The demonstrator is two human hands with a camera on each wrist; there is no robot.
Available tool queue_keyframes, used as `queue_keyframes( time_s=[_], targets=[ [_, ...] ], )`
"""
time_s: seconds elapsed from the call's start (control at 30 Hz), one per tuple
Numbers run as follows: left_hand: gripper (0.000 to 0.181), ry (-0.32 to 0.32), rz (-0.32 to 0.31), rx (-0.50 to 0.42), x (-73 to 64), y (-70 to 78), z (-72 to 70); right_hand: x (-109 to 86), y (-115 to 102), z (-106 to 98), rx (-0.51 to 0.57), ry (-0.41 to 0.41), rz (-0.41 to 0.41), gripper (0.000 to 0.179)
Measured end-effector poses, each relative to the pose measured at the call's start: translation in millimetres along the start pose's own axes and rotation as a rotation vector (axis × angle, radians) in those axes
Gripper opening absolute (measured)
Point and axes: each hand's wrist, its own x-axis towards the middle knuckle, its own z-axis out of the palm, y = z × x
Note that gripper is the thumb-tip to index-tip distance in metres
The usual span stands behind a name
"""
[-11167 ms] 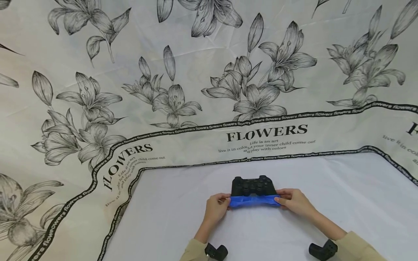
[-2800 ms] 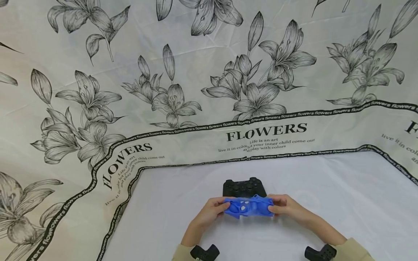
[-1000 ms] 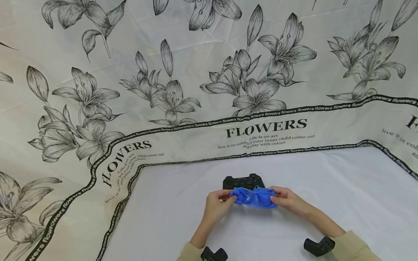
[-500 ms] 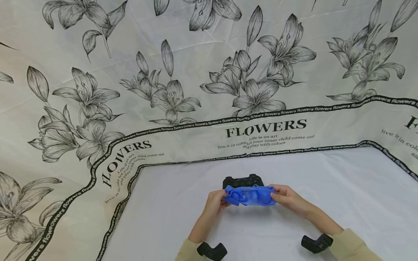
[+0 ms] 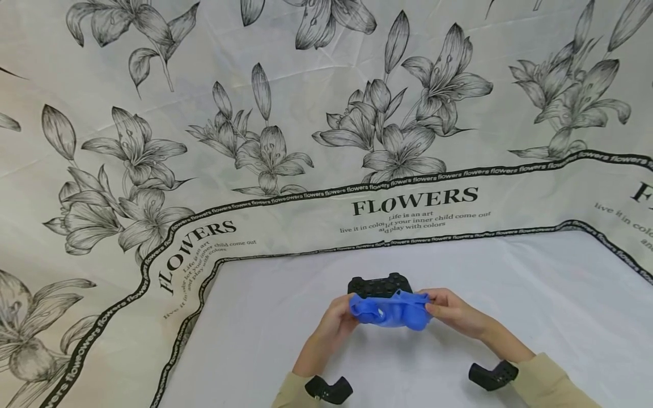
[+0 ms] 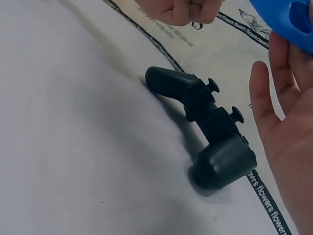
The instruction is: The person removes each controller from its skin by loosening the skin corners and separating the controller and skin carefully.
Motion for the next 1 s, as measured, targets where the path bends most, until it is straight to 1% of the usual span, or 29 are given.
queue_keyframes(
  time_s=[0.13,0.2,0.27,0.33,0.4,0.5,0.57,0.67,0.73,0.8,0.83,0.9,0.93,1.0],
  targets=[
    [0.043,-0.139,0.043,0.02,-0.7,-1.6,-3.3,0.1,-1.7,-0.8,0.036,-0.066,-0.005,0.043],
    [0.045,-0.209,0.062,0.029,-0.8,-1.1,-3.9,-0.2,-3.6,-0.5,0.049,-0.081,0.014,0.042],
    [0.047,-0.262,0.067,0.024,-1.3,0.5,-3.2,-0.5,-5.6,0.1,0.06,-0.09,0.047,0.042],
    [0.048,-0.294,0.061,0.007,-2.2,3.8,-0.5,-1.0,-6.7,0.6,0.078,-0.101,0.087,0.042],
    [0.05,-0.303,0.048,-0.011,-3.6,7.9,3.7,-0.8,-7.1,0.8,0.092,-0.126,0.097,0.043],
    [0.05,-0.286,0.045,-0.035,-4.8,11.6,9.3,-0.4,-6.8,1.0,0.113,-0.15,0.102,0.045],
    [0.048,-0.274,0.049,-0.052,-4.7,11.6,11.5,0.2,-6.9,1.4,0.124,-0.158,0.088,0.047],
    [0.048,-0.268,0.053,-0.083,-4.2,7.9,12.1,0.7,-6.6,2.8,0.141,-0.145,0.082,0.042],
    [0.048,-0.276,0.054,-0.112,-3.9,4.5,11.3,1.5,-6.0,4.2,0.127,-0.136,0.066,0.036],
    [0.046,-0.294,0.061,-0.127,-3.7,0.6,9.9,2.0,-5.5,5.9,0.1,-0.106,0.064,0.029],
    [0.045,-0.308,0.071,-0.123,-3.8,-1.3,9.0,2.0,-5.4,6.6,0.076,-0.095,0.053,0.026],
    [0.039,-0.324,0.081,-0.085,-3.5,-5.0,7.5,1.2,-6.0,7.9,0.021,-0.055,0.048,0.021],
    [0.035,-0.32,0.08,-0.047,-3.4,-6.3,7.0,0.1,-6.9,8.5,0.0,-0.03,0.05,0.02],
    [0.027,-0.287,0.084,0.068,-2.9,-8.6,7.3,-2.9,-9.1,8.6,-0.06,0.012,0.049,0.021]
  ],
)
